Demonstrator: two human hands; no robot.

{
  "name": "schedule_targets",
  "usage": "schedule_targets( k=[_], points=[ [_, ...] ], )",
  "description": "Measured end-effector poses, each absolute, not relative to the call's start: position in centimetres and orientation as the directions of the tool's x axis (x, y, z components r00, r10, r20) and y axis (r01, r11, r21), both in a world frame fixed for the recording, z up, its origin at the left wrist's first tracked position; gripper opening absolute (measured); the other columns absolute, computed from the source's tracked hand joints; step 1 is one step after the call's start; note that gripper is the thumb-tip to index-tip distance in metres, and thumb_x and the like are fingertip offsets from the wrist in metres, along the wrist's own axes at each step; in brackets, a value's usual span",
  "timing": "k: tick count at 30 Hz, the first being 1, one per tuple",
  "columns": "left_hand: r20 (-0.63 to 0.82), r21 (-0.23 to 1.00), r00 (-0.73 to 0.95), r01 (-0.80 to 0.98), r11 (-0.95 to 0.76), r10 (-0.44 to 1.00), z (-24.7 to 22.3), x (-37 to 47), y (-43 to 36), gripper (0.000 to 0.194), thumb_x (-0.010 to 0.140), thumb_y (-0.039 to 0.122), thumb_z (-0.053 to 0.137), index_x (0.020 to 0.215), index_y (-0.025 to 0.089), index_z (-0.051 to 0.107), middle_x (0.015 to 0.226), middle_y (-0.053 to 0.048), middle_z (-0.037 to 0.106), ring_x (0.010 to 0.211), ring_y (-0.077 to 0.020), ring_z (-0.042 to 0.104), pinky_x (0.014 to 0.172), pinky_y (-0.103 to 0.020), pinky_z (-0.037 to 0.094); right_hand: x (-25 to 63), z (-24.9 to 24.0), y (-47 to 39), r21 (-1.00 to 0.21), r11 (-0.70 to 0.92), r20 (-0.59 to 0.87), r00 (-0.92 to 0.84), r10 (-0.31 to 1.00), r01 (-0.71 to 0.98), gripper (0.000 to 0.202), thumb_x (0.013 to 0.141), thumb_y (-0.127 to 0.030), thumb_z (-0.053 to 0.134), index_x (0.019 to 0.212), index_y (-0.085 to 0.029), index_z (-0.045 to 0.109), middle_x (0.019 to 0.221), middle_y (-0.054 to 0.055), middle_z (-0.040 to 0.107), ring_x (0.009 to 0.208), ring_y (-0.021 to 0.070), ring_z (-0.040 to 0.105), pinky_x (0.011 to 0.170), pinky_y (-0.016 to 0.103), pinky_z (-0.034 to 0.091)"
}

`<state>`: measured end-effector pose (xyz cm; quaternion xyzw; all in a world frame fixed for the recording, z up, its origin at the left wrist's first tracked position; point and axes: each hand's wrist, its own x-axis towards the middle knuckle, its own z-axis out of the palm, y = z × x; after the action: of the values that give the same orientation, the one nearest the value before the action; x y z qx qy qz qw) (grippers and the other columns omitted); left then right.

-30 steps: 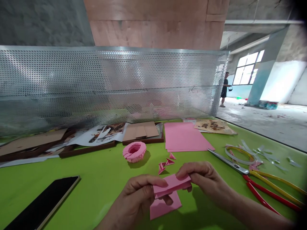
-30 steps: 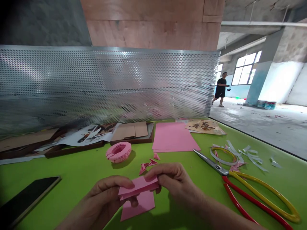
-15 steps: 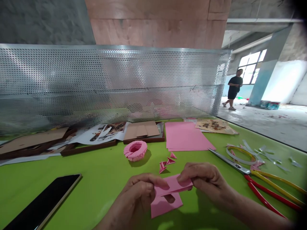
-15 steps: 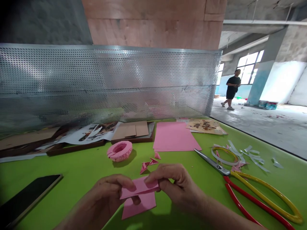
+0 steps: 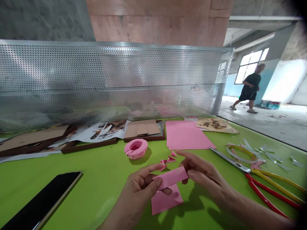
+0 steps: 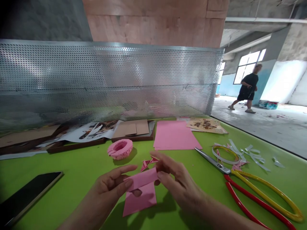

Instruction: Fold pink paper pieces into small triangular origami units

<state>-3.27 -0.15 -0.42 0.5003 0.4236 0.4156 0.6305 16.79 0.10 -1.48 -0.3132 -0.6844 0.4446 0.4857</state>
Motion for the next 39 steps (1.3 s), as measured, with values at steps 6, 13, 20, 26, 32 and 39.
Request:
schedule_targets(
  k=[6, 13, 20, 26, 32, 39],
  points=[
    [-0.195, 0.972, 0.25, -0.083, 0.222, 0.948, -0.3, -2.8, -0.3, 0.041, 0.075, 0.023, 0.065, 0.112, 0.014, 0.053, 0.068, -0.004, 0.075, 0.068, -0.0182, 0.068, 0.064, -0.028, 0.051, 14.8, -2.6, 0.5, -0.98, -0.064, 0.019, -0.408, 0.913, -0.189, 0.028, 0.075, -0.04, 0.064, 0.082, -0.014, 0.058, 0.058, -0.004, 0.053, 0.047, 0.0065, 0.046, 0.043, 0.017, 0.037],
    [-0.18, 0.978, 0.271, -0.053, 0.201, 0.946, -0.8, -2.5, -0.3, 0.021, 0.075, 0.022, 0.063, 0.095, 0.015, 0.062, 0.068, -0.003, 0.072, 0.064, -0.0164, 0.064, 0.063, -0.028, 0.049, 14.5, -2.2, 0.8, -0.968, -0.088, 0.0, -0.352, 0.936, -0.234, 0.027, 0.064, -0.035, 0.075, 0.062, -0.011, 0.062, 0.051, -0.004, 0.054, 0.047, 0.0066, 0.047, 0.048, 0.019, 0.038],
    [-0.265, 0.96, 0.402, 0.199, 0.198, 0.877, 0.0, -2.3, 0.8, 0.027, 0.075, 0.038, 0.06, 0.067, 0.013, 0.065, 0.058, 0.001, 0.062, 0.056, -0.0113, 0.05, 0.06, -0.025, 0.036, 15.1, -2.1, 1.0, -0.995, -0.038, 0.0, -0.384, 0.923, -0.093, 0.029, 0.063, -0.039, 0.073, 0.064, -0.011, 0.066, 0.048, -0.006, 0.05, 0.041, 0.0042, 0.035, 0.041, 0.017, 0.027],
    [-0.248, 0.969, 0.448, 0.126, 0.214, 0.859, -0.5, -2.0, 1.1, 0.025, 0.071, 0.038, 0.065, 0.067, 0.013, 0.064, 0.056, 0.002, 0.059, 0.053, -0.0106, 0.048, 0.055, -0.023, 0.035, 15.4, -2.2, 1.3, -0.996, -0.005, 0.031, -0.386, 0.922, -0.093, 0.026, 0.066, -0.037, 0.071, 0.065, -0.011, 0.066, 0.048, -0.006, 0.049, 0.043, 0.0044, 0.035, 0.04, 0.017, 0.027],
    [-0.256, 0.962, 0.43, 0.027, 0.272, 0.866, -1.4, -2.0, 0.9, 0.025, 0.065, 0.035, 0.071, 0.061, 0.012, 0.064, 0.051, 0.002, 0.06, 0.048, -0.0091, 0.049, 0.049, -0.021, 0.037, 15.4, -2.1, 1.3, -0.992, -0.037, 0.015, -0.406, 0.914, -0.121, 0.018, 0.065, -0.028, 0.073, 0.066, -0.011, 0.067, 0.051, -0.005, 0.051, 0.044, 0.0045, 0.037, 0.043, 0.017, 0.031],
    [-0.271, 0.958, 0.4, 0.02, 0.288, 0.876, -1.5, -2.0, 0.8, 0.026, 0.061, 0.036, 0.074, 0.059, 0.012, 0.064, 0.05, 0.002, 0.062, 0.045, -0.009, 0.05, 0.045, -0.02, 0.037, 15.3, -1.9, 1.0, -0.992, -0.052, -0.002, -0.409, 0.913, -0.112, 0.016, 0.065, -0.027, 0.073, 0.067, -0.012, 0.068, 0.051, -0.006, 0.052, 0.043, 0.004, 0.036, 0.042, 0.016, 0.029]
  ],
)
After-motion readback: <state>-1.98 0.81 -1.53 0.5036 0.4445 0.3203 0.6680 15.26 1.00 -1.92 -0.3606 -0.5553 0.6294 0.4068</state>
